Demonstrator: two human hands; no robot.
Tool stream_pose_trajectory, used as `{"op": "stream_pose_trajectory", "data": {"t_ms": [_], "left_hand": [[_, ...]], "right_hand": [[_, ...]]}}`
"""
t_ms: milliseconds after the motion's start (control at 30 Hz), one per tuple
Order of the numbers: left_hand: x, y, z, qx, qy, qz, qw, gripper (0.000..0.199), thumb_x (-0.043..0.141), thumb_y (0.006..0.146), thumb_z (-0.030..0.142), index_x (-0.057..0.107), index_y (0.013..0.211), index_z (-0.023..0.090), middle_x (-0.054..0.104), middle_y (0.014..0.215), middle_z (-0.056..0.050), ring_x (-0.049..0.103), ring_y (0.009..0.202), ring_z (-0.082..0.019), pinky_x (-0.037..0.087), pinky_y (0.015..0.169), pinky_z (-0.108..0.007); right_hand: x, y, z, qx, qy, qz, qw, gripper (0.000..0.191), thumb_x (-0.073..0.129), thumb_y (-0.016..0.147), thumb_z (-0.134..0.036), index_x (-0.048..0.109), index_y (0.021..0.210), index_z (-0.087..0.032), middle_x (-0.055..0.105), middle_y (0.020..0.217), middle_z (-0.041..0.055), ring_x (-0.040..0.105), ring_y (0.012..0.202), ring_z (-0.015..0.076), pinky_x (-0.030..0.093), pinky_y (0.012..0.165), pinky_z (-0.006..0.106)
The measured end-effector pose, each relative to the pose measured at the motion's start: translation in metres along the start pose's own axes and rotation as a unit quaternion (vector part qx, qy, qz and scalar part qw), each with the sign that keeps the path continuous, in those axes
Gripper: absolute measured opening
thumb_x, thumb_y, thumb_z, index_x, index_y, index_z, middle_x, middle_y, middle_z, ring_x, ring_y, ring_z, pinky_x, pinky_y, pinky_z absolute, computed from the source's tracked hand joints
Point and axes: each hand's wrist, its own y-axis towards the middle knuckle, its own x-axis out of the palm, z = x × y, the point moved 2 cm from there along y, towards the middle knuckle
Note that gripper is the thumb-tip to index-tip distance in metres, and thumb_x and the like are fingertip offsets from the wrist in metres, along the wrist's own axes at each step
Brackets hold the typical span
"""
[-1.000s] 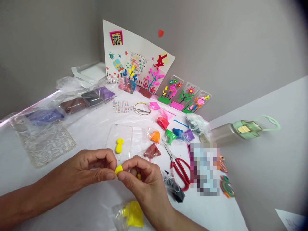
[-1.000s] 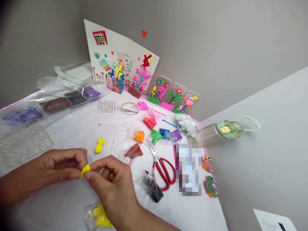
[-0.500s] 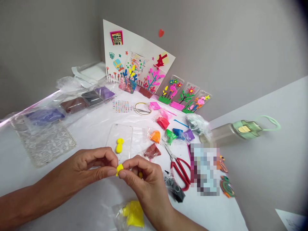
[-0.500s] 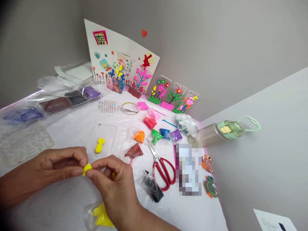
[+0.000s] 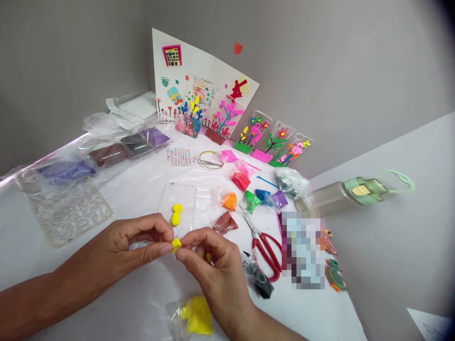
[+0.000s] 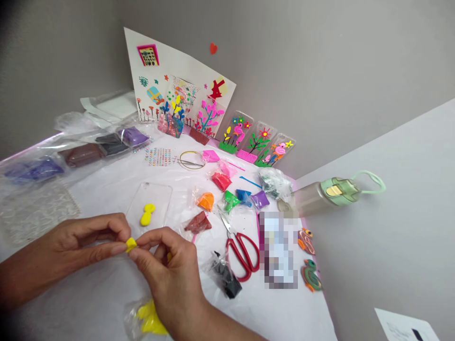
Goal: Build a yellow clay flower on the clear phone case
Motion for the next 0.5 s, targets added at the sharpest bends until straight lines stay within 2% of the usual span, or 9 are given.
{"op": "stream_pose_trajectory", "data": {"t_ms": [133,300,500], "left_hand": [[-0.002,0.0017,0.0003,0.0,0.022,0.007,1.0,0.023,0.069,0.082,0.048,0.068,0.075,0.026,0.066,0.076,0.005,0.062,0.079,-0.017,0.049,0.074,-0.021],[0.0018,0.0009,0.0016,0.004,0.045,0.022,0.999,0.016,0.07,0.081,0.045,0.069,0.076,0.03,0.066,0.076,0.008,0.06,0.079,-0.015,0.047,0.074,-0.018],[-0.0026,0.0044,-0.0028,0.017,0.075,0.011,0.997,0.021,0.066,0.084,0.051,0.072,0.078,0.032,0.07,0.079,0.005,0.065,0.083,-0.019,0.049,0.076,-0.023]], "right_hand": [[0.0,0.0016,-0.0017,0.0,0.014,-0.008,1.0,0.011,0.079,0.075,-0.029,0.074,0.079,-0.02,0.048,0.058,-0.0066,0.034,0.052,0.0087,0.027,0.047,0.023],[-0.0012,0.0024,-0.0003,0.001,-0.004,-0.005,1.0,0.004,0.076,0.076,-0.023,0.075,0.077,-0.019,0.046,0.057,-0.0069,0.035,0.054,0.0083,0.029,0.05,0.023],[-0.0014,0.0058,0.0025,0.004,0.005,-0.01,1.0,0.012,0.077,0.076,-0.03,0.073,0.08,-0.02,0.049,0.059,-0.0062,0.037,0.055,0.0095,0.028,0.049,0.023]]}}
